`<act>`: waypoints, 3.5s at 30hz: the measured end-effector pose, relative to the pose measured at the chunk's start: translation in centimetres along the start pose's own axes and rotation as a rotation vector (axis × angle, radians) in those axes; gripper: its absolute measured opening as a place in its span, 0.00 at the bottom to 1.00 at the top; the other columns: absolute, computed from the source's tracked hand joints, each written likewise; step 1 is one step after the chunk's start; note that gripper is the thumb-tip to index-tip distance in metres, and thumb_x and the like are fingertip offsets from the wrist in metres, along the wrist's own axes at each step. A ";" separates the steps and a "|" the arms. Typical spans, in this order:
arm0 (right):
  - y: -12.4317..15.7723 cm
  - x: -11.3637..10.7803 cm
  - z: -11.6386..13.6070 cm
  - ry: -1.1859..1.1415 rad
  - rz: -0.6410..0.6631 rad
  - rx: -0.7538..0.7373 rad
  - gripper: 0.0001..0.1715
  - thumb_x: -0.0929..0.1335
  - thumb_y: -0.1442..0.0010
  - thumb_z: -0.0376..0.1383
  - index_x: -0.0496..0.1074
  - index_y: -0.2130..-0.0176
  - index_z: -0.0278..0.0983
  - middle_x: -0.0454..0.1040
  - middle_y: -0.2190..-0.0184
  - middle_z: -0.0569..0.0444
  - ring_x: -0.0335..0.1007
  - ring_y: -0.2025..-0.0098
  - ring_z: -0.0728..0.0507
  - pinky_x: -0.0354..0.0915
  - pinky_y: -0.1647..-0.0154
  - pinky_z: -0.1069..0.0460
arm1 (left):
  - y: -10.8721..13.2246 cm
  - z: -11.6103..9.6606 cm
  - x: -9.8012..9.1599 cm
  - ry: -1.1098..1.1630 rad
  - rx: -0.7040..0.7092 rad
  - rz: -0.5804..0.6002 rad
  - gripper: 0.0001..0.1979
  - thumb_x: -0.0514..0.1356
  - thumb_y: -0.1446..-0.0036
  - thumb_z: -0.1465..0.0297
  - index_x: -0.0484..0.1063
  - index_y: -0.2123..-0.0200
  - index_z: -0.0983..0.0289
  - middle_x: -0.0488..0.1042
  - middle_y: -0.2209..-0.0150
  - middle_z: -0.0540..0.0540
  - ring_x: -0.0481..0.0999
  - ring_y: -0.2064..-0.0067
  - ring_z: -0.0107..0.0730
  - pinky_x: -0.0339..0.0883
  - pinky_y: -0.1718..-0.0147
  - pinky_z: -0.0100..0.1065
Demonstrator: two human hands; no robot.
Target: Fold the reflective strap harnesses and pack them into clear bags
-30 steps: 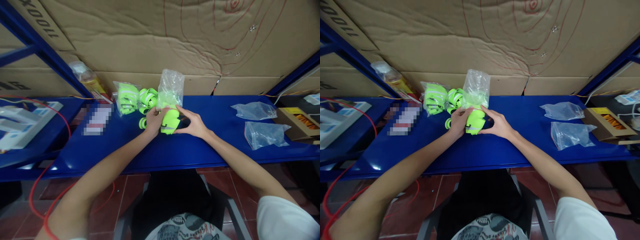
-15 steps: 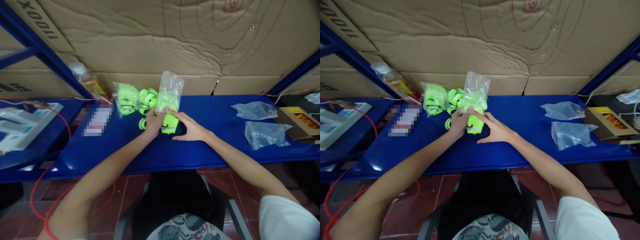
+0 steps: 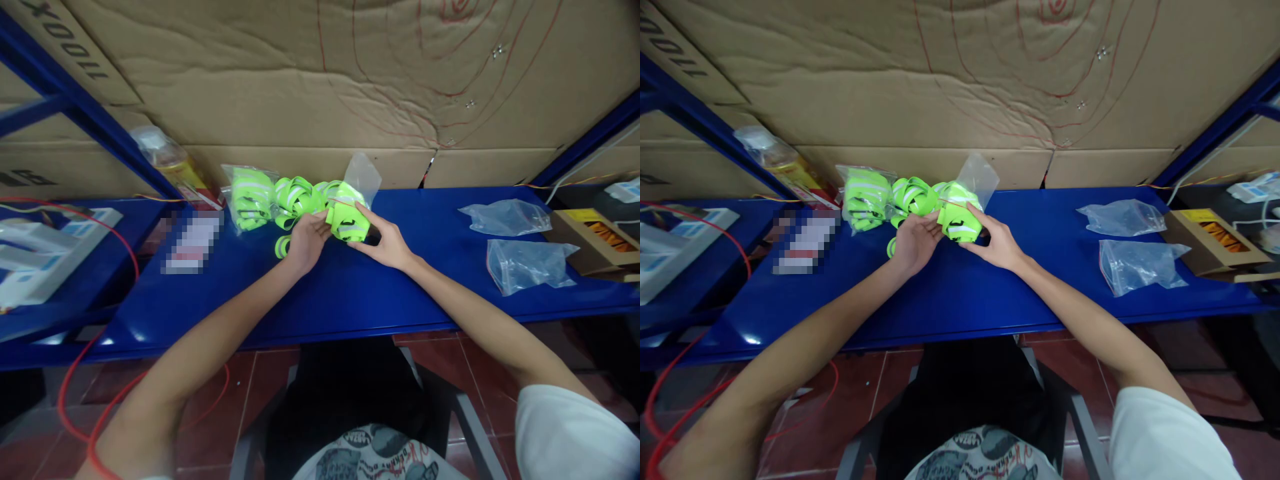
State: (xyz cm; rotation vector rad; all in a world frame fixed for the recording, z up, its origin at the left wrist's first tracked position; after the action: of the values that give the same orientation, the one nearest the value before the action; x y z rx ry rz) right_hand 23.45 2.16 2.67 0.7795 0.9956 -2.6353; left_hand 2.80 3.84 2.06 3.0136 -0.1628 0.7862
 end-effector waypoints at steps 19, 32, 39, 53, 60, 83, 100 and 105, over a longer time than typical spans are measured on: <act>-0.2 -0.3 -0.6 -0.261 0.134 0.082 0.55 0.77 0.36 0.54 0.59 0.20 0.45 0.73 0.29 0.45 0.81 0.39 0.31 0.77 0.35 0.33 | 0.3 -0.2 -0.7 -0.313 0.307 -0.019 0.34 0.80 0.50 0.60 0.78 0.40 0.55 0.80 0.51 0.54 0.80 0.65 0.26 0.80 0.70 0.29; -0.2 -1.7 1.1 0.073 0.059 0.011 0.47 0.75 0.36 0.54 0.69 0.25 0.44 0.80 0.35 0.49 0.81 0.62 0.41 0.82 0.51 0.39 | 1.2 -1.2 -0.3 -0.494 0.332 0.043 0.27 0.74 0.46 0.72 0.82 0.42 0.58 0.77 0.66 0.50 0.78 0.68 0.31 0.76 0.73 0.30; -0.2 -1.3 0.8 0.032 -0.052 0.057 0.40 0.76 0.36 0.51 0.74 0.29 0.44 0.81 0.37 0.49 0.78 0.68 0.44 0.81 0.61 0.43 | 1.5 -1.1 -0.2 -0.644 0.473 -0.022 0.18 0.70 0.44 0.72 0.86 0.50 0.60 0.78 0.70 0.49 0.76 0.71 0.28 0.73 0.73 0.28; -0.3 -1.7 0.3 0.043 -0.104 0.132 0.39 0.77 0.38 0.54 0.78 0.33 0.44 0.82 0.39 0.49 0.76 0.70 0.45 0.81 0.63 0.42 | 2.1 -1.5 0.6 -0.711 0.484 0.100 0.20 0.73 0.43 0.67 0.85 0.47 0.62 0.83 0.66 0.53 0.82 0.67 0.31 0.71 0.75 0.27; -0.2 -1.5 0.1 -0.148 -0.044 0.183 0.43 0.76 0.38 0.59 0.76 0.31 0.46 0.79 0.35 0.50 0.80 0.60 0.41 0.83 0.62 0.43 | 1.5 -1.2 0.3 -0.562 0.380 0.090 0.19 0.77 0.45 0.59 0.82 0.55 0.63 0.80 0.70 0.51 0.83 0.70 0.32 0.78 0.76 0.28; -0.7 -1.3 -0.9 -0.515 -0.169 0.488 0.44 0.79 0.43 0.62 0.78 0.39 0.39 0.82 0.74 0.55 0.82 0.75 0.41 0.81 0.76 0.45 | 1.4 -0.3 0.7 -0.586 0.233 0.300 0.33 0.71 0.36 0.55 0.74 0.30 0.54 0.79 0.67 0.50 0.84 0.65 0.33 0.79 0.74 0.28; -0.7 -0.2 -0.7 -0.608 -0.271 0.518 0.41 0.81 0.49 0.63 0.55 0.72 0.44 0.58 0.88 0.67 0.51 0.87 0.54 0.44 0.87 0.56 | 2.1 0.0 0.9 -0.694 0.512 0.198 0.21 0.73 0.36 0.57 0.86 0.44 0.59 0.88 0.64 0.54 0.78 0.75 0.24 0.79 0.73 0.27; -0.4 -0.6 -0.1 -0.511 -0.285 0.398 0.38 0.78 0.42 0.60 0.54 0.73 0.44 0.58 0.87 0.66 0.56 0.86 0.51 0.49 0.85 0.54 | 2.1 0.0 0.9 -0.759 0.587 0.169 0.24 0.77 0.42 0.62 0.86 0.43 0.57 0.85 0.70 0.50 0.75 0.75 0.23 0.75 0.73 0.26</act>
State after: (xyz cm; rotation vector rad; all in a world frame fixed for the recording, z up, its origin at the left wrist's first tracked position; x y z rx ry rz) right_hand 23.84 2.51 3.16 -0.0042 0.4764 -3.0841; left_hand 3.36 1.66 2.44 3.7215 -0.2278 -0.4489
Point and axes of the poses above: each hand's wrist, its own y-axis away from the middle knuckle, its own x-axis out of the palm, z = x × y, the point moved 4 cm from there along -y, towards the middle knuckle
